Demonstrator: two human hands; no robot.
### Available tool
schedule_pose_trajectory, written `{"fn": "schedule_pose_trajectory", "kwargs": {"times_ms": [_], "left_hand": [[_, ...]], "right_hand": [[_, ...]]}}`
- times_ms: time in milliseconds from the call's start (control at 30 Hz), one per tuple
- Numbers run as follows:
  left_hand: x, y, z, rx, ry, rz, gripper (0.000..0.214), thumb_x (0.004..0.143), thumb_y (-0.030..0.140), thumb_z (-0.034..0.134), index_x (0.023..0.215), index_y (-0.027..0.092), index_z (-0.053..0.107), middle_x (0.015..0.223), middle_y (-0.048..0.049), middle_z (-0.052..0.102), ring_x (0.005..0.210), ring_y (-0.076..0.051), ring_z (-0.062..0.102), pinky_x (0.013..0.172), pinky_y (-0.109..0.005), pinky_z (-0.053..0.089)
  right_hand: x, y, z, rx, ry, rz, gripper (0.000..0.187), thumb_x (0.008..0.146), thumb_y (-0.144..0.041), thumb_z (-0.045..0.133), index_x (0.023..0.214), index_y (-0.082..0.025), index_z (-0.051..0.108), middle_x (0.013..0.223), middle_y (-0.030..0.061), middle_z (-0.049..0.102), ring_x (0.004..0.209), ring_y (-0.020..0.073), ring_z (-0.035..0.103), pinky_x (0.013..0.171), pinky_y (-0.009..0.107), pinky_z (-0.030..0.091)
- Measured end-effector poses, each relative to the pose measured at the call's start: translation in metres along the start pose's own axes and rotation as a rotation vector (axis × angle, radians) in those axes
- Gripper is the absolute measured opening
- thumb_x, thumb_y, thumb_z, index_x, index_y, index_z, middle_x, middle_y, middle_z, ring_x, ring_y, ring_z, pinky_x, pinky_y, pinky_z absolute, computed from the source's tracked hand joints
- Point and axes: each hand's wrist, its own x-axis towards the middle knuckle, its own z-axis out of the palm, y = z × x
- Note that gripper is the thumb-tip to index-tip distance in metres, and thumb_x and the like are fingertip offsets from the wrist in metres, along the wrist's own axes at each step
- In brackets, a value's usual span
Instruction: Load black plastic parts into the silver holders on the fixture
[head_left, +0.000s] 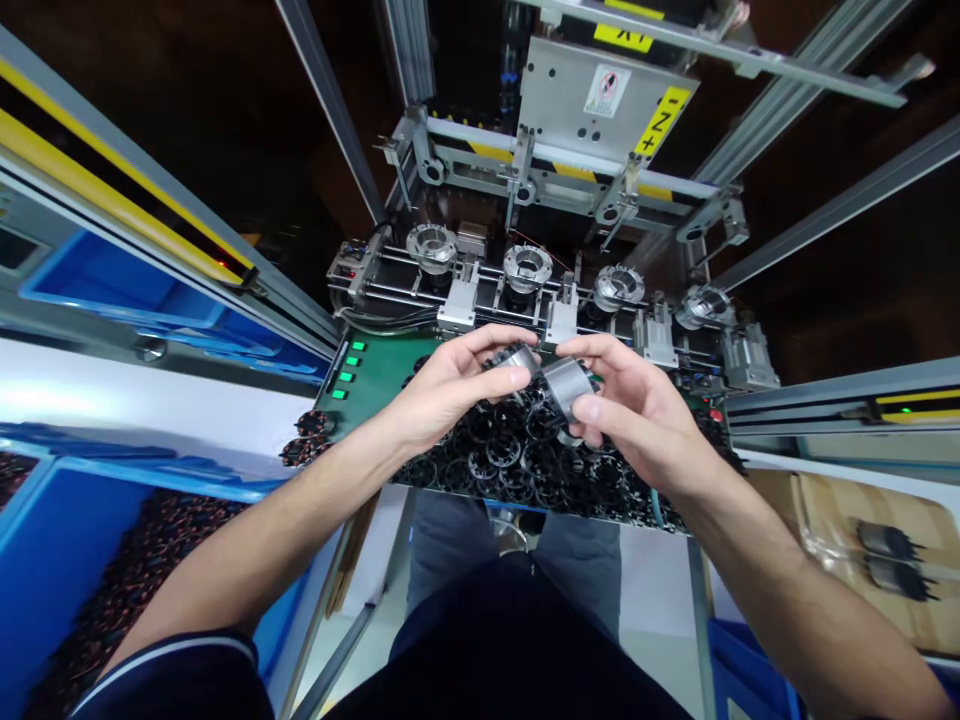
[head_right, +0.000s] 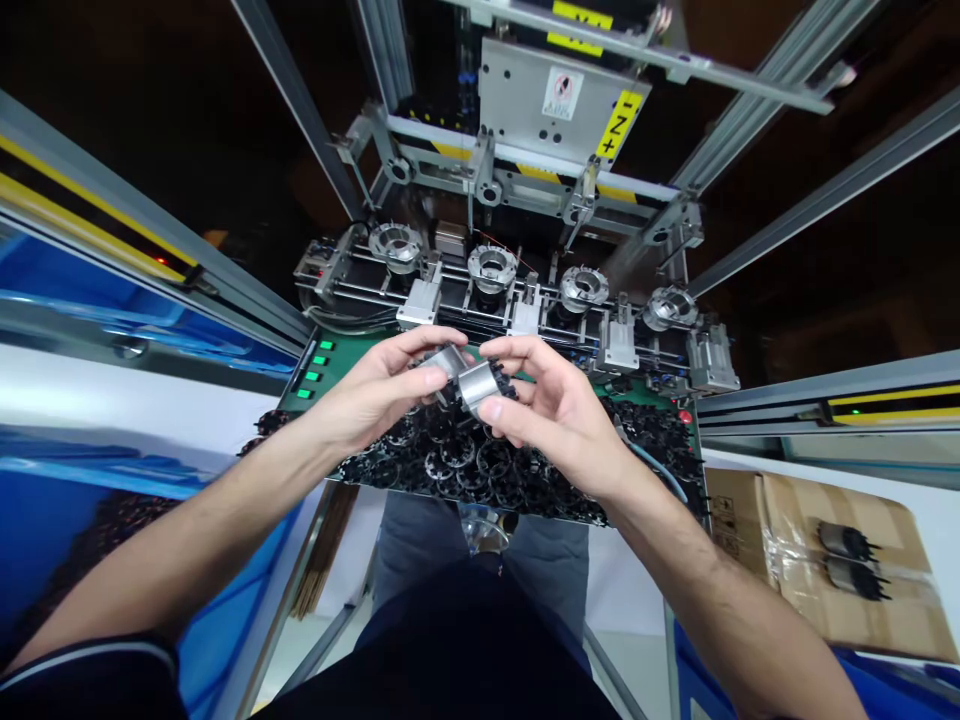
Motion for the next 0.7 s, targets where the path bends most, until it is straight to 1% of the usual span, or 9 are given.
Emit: {"fn": "schedule_pose_trajectory", "kwargs": {"times_ms": [67,133,200,233,367,433,500,600,700], "left_hand": [[0.003,0.004,-0.005,0.017,0.003,0.0,0.055,0.076,0.047,0.115,0.125,0.032,0.095,0.117,-0.0042,0.086,0.088,-0.014,0.07,0.072,-0.023,0.055],[0.007,0.012,-0.014,0.091,0.016,0.009,0.06,0.075,0.046,0.116,0.129,0.029,0.094,0.124,-0.0077,0.088,0.1,-0.019,0.077,0.083,-0.028,0.061],[0.016,0.022,-0.026,0.261,0.044,0.074,0.063,0.073,0.046,0.117,0.128,0.025,0.093,0.127,-0.0107,0.088,0.111,-0.025,0.081,0.095,-0.034,0.065],[0.022,0.027,-0.034,0.373,0.066,0.136,0.063,0.073,0.048,0.117,0.127,0.025,0.093,0.123,-0.0107,0.088,0.109,-0.026,0.081,0.096,-0.037,0.065],[0.062,0.038,-0.078,0.781,0.198,0.383,0.068,0.074,0.063,0.114,0.127,0.026,0.094,0.09,-0.0038,0.079,0.077,-0.019,0.065,0.075,-0.035,0.054],[0.084,0.035,-0.101,0.894,0.253,0.418,0.07,0.073,0.067,0.111,0.127,0.025,0.093,0.078,-0.0006,0.072,0.069,-0.018,0.059,0.071,-0.034,0.047],[0.101,0.029,-0.121,0.973,0.252,0.378,0.072,0.07,0.068,0.11,0.123,0.023,0.093,0.071,0.0013,0.069,0.067,-0.018,0.058,0.072,-0.034,0.046],[0.111,0.019,-0.138,1.02,0.195,0.32,0.072,0.066,0.067,0.109,0.12,0.021,0.094,0.07,0.0019,0.068,0.068,-0.018,0.057,0.074,-0.034,0.044],[0.112,0.013,-0.139,0.942,0.26,0.378,0.072,0.071,0.065,0.106,0.127,0.021,0.093,0.071,0.002,0.067,0.068,-0.017,0.055,0.072,-0.033,0.04]], "right_hand": [[0.004,-0.002,-0.007,-0.044,0.023,-0.025,0.047,0.095,-0.042,0.103,0.135,-0.029,0.082,0.112,0.0023,0.075,0.069,0.0092,0.063,0.058,0.025,0.056],[0.011,-0.006,-0.018,-0.134,0.074,-0.088,0.045,0.093,-0.04,0.105,0.133,-0.03,0.085,0.114,0.0047,0.078,0.084,0.0151,0.071,0.065,0.028,0.06],[0.023,-0.009,-0.033,-0.265,0.156,-0.148,0.049,0.088,-0.041,0.107,0.132,-0.03,0.086,0.118,0.0071,0.08,0.095,0.0213,0.076,0.073,0.033,0.064],[0.03,-0.008,-0.041,-0.344,0.206,-0.167,0.052,0.086,-0.043,0.107,0.131,-0.03,0.086,0.118,0.0078,0.08,0.094,0.0226,0.076,0.073,0.035,0.065],[0.069,0.01,-0.072,-0.613,0.375,-0.214,0.067,0.077,-0.055,0.106,0.132,-0.024,0.084,0.108,0.0073,0.079,0.069,0.0167,0.063,0.061,0.035,0.057],[0.087,0.026,-0.085,-0.686,0.385,-0.22,0.07,0.077,-0.06,0.102,0.133,-0.021,0.084,0.102,0.0068,0.079,0.067,0.0175,0.064,0.064,0.036,0.058],[0.1,0.043,-0.094,-0.752,0.343,-0.191,0.068,0.076,-0.061,0.098,0.127,-0.019,0.084,0.094,0.0064,0.078,0.065,0.0195,0.066,0.067,0.039,0.059],[0.111,0.06,-0.102,-0.855,0.268,-0.159,0.062,0.077,-0.06,0.094,0.122,-0.018,0.085,0.098,0.0088,0.081,0.064,0.0208,0.069,0.07,0.042,0.06],[0.113,0.066,-0.103,-0.848,0.308,-0.184,0.065,0.081,-0.063,0.093,0.129,-0.019,0.084,0.111,0.011,0.083,0.068,0.0205,0.071,0.071,0.041,0.06]]}}
